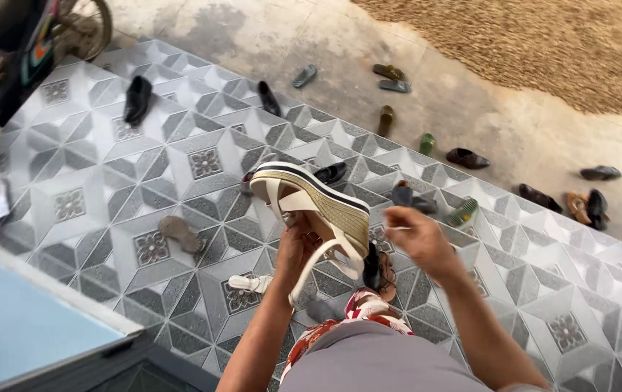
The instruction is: The person picks up a pair of beige clogs from the floor, wipes them with a cloth, and places them on a wooden shoe rack. The person then picks up a pair of white sandals, wipes them, and places them on the same rack.
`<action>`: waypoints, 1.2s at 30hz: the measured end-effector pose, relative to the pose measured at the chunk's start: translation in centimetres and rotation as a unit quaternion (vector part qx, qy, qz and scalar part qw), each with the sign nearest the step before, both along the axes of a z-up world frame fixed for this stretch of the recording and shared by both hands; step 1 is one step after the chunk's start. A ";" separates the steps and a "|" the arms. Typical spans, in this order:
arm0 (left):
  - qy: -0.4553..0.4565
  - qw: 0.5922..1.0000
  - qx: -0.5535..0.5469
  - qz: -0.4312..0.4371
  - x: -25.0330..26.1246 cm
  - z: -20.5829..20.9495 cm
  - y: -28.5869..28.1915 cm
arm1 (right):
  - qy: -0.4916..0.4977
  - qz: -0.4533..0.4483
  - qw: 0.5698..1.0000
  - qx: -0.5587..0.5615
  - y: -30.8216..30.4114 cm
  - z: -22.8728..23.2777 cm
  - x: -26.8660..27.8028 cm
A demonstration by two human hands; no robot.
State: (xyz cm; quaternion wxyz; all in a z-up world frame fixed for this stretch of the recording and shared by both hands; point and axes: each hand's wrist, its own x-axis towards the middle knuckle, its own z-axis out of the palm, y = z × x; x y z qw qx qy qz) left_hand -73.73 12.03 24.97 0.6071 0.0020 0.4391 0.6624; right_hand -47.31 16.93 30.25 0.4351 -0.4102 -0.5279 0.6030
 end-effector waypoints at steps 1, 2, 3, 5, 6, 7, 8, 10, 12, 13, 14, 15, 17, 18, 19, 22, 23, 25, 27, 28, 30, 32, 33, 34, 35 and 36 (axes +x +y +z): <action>0.033 0.999 -0.003 -0.020 0.0 -2.7 0.7 | -0.063 0.040 0.997 0.017 -0.2 -0.8 -0.7; 0.066 0.997 -0.005 -0.040 0.3 -5.3 1.4 | -0.127 0.081 0.988 0.031 -0.3 -1.6 -1.2; 0.061 0.995 0.001 -0.076 -0.3 -7.8 1.3 | -0.132 0.045 0.990 0.029 -0.7 -2.3 -1.4; 0.137 0.986 -0.048 -0.080 -0.9 -12.7 2.3 | -0.191 0.003 0.974 0.122 -0.8 -3.9 -1.1; 0.135 0.982 -0.039 -0.123 1.5 -7.5 2.9 | -0.200 -0.039 0.972 0.117 -1.3 -3.5 -0.2; 0.154 0.977 -0.051 -0.136 3.8 -2.0 2.3 | -0.186 -0.030 0.975 0.120 -1.8 -3.3 0.3; 0.175 0.971 -0.062 -0.149 5.8 3.9 0.5 | -0.172 -0.021 0.977 0.123 -2.1 -3.2 0.6; 0.168 0.967 -0.053 -0.184 6.9 0.6 0.6 | -0.157 -0.023 0.983 0.087 -3.3 -2.2 2.5; 0.164 0.966 -0.051 -0.195 8.2 -1.5 0.1 | -0.132 -0.001 0.990 0.054 -5.0 -2.2 4.2; 0.162 0.964 -0.052 -0.206 9.4 -2.0 -0.2 | -0.130 0.000 0.990 0.050 -6.1 -2.5 5.4; 0.159 0.962 -0.054 -0.217 10.6 -2.5 -0.5 | -0.129 0.001 0.991 0.046 -7.2 -2.7 6.6; 0.160 0.960 -0.059 -0.221 12.0 -2.1 -1.0 | -0.127 -0.002 0.991 0.041 -8.5 -3.1 7.9; 0.173 0.942 -0.075 -0.277 14.4 -1.2 -2.0 | -0.110 -0.015 0.993 0.043 -11.3 -3.8 10.2; 0.177 0.939 -0.079 -0.285 15.8 0.1 -2.7 | -0.105 -0.023 0.993 0.038 -12.8 -3.1 11.1; 0.165 0.936 -0.073 -0.302 17.5 1.4 -3.3 | -0.109 -0.029 0.993 0.033 -14.4 -2.5 12.3; 0.158 0.923 -0.068 -0.345 20.6 -0.9 -5.0 | -0.101 -0.048 0.994 -0.002 -18.7 -1.9 15.2; 0.161 0.915 -0.068 -0.363 21.2 -2.7 -5.6 | -0.089 -0.053 0.994 -0.029 -20.1 -2.0 16.0; 0.163 0.901 -0.054 -0.398 24.4 -2.1 -6.7 | -0.050 -0.107 0.992 -0.045 -23.0 -4.5 17.4; 0.168 0.883 -0.048 -0.435 26.6 -2.0 -8.2 | -0.004 -0.163 0.984 -0.069 -25.7 -5.5 18.3; 0.160 0.874 -0.030 -0.458 27.8 -2.2 -8.9 | 0.008 -0.198 0.978 -0.071 -26.7 -5.1 19.1; 0.152 0.858 -0.021 -0.491 30.2 -1.2 -10.3 | 0.023 -0.244 0.966 -0.083 -29.0 -4.3 20.9; 0.142 0.809 0.014 -0.571 32.8 1.2 -11.8 | 0.065 -0.313 0.940 -0.119 -31.9 -3.6 22.8; 0.140 0.801 0.010 -0.581 33.4 1.8 -12.4 | 0.067 -0.324 0.935 -0.125 -33.0 -4.0 22.9; 0.137 0.776 0.040 -0.614 34.0 2.5 -13.0 | 0.117 -0.358 0.921 -0.097 -34.0 -4.4 23.0; 0.133 0.749 0.072 -0.646 34.8 3.0 -13.6 | 0.165 -0.392 0.903 -0.065 -35.0 -4.8 23.2; 0.130 0.740 0.069 -0.656 35.2 2.9 -14.3 | 0.166 -0.404 0.897 -0.068 -36.3 -5.2 23.5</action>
